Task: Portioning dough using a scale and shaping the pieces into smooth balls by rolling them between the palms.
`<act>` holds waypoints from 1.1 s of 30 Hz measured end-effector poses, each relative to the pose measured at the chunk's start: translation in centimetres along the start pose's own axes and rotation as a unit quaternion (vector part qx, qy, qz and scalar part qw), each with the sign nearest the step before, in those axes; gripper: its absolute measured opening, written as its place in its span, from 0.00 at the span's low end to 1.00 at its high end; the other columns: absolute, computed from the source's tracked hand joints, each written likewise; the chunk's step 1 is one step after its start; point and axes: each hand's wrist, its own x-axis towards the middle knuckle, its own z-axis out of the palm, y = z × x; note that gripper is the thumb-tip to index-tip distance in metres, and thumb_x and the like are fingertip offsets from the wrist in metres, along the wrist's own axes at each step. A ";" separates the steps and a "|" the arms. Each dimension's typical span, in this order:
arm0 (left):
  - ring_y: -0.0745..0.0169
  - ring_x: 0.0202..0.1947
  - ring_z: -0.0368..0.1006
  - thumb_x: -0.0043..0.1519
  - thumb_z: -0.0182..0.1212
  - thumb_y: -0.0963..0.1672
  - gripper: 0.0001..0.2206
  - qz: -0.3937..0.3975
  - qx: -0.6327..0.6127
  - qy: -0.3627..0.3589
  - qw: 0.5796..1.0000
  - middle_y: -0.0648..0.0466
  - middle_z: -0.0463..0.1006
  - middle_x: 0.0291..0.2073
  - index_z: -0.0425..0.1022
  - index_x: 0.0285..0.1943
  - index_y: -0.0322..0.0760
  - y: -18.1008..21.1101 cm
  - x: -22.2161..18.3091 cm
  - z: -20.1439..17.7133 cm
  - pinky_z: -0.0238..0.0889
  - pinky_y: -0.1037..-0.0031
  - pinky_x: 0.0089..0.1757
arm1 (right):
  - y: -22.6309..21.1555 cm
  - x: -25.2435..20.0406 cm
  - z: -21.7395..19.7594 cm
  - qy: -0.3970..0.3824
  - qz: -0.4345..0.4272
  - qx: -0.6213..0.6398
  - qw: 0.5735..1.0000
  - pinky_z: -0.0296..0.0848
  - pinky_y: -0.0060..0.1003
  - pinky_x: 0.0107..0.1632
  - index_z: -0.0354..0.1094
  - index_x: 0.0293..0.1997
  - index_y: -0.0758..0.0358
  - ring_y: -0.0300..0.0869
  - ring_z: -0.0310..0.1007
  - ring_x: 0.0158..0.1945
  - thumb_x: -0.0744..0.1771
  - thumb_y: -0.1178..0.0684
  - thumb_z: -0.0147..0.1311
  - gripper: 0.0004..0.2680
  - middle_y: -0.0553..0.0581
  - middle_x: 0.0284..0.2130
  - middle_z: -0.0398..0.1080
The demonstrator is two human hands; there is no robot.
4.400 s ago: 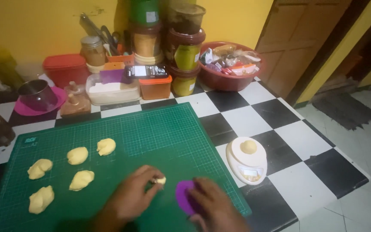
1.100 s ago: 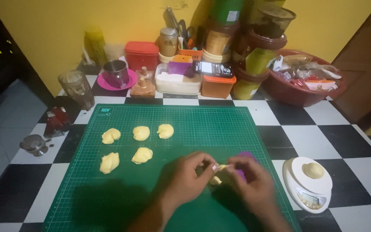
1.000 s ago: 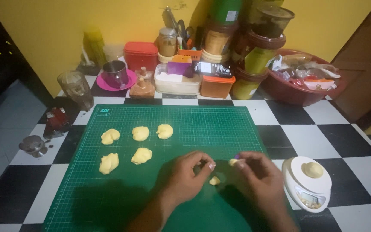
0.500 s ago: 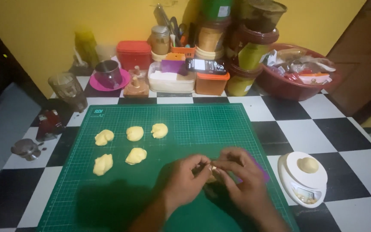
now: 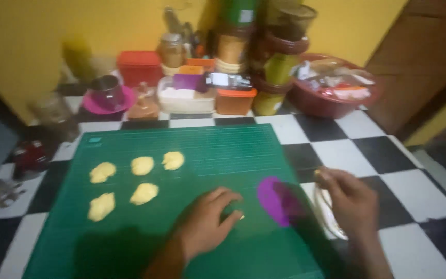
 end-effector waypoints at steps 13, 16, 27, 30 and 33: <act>0.64 0.54 0.66 0.66 0.59 0.50 0.13 -0.018 0.128 -0.119 0.984 0.64 0.75 0.51 0.76 0.59 0.56 -0.2 1.1 1.8 0.61 0.66 0.54 | 4.4 3.4 -5.2 -0.011 0.035 -0.168 0.985 0.68 0.50 0.63 0.82 0.45 0.58 0.46 0.71 0.58 0.65 0.50 0.59 0.09 0.52 0.51 0.75; 0.64 0.55 0.66 0.67 0.55 0.49 0.11 -0.058 0.160 -0.122 0.978 0.65 0.74 0.53 0.75 0.57 0.56 -1.0 1.8 2.1 0.60 0.65 0.55 | 0.6 1.2 -5.0 0.007 0.070 0.016 0.997 0.71 0.44 0.49 0.79 0.44 0.70 0.50 0.74 0.48 0.65 0.53 0.58 0.10 0.60 0.44 0.75; 0.61 0.49 0.72 0.61 0.65 0.53 0.15 0.013 0.114 -0.034 0.993 0.63 0.81 0.45 0.79 0.55 0.53 -2.8 1.3 2.3 0.62 0.63 0.50 | 3.2 2.6 -7.3 0.215 0.112 0.151 0.958 0.70 0.40 0.59 0.68 0.60 0.57 0.45 0.72 0.56 0.72 0.49 0.44 0.12 0.55 0.52 0.72; 0.59 0.51 0.74 0.61 0.63 0.50 0.23 0.062 0.120 -0.001 0.991 0.58 0.81 0.49 0.71 0.66 0.49 -2.4 0.9 2.0 0.66 0.60 0.51 | 5.9 3.4 -8.1 0.239 0.115 0.183 0.947 0.71 0.36 0.55 0.69 0.57 0.57 0.42 0.73 0.53 0.72 0.52 0.45 0.10 0.53 0.50 0.73; 0.59 0.47 0.76 0.62 0.62 0.49 0.24 0.097 0.115 0.040 0.988 0.56 0.82 0.47 0.69 0.69 0.47 -2.6 0.8 2.0 0.69 0.61 0.48 | 6.8 3.9 -8.1 0.255 0.099 0.226 0.935 0.75 0.31 0.51 0.70 0.55 0.57 0.40 0.74 0.49 0.72 0.54 0.47 0.07 0.52 0.46 0.73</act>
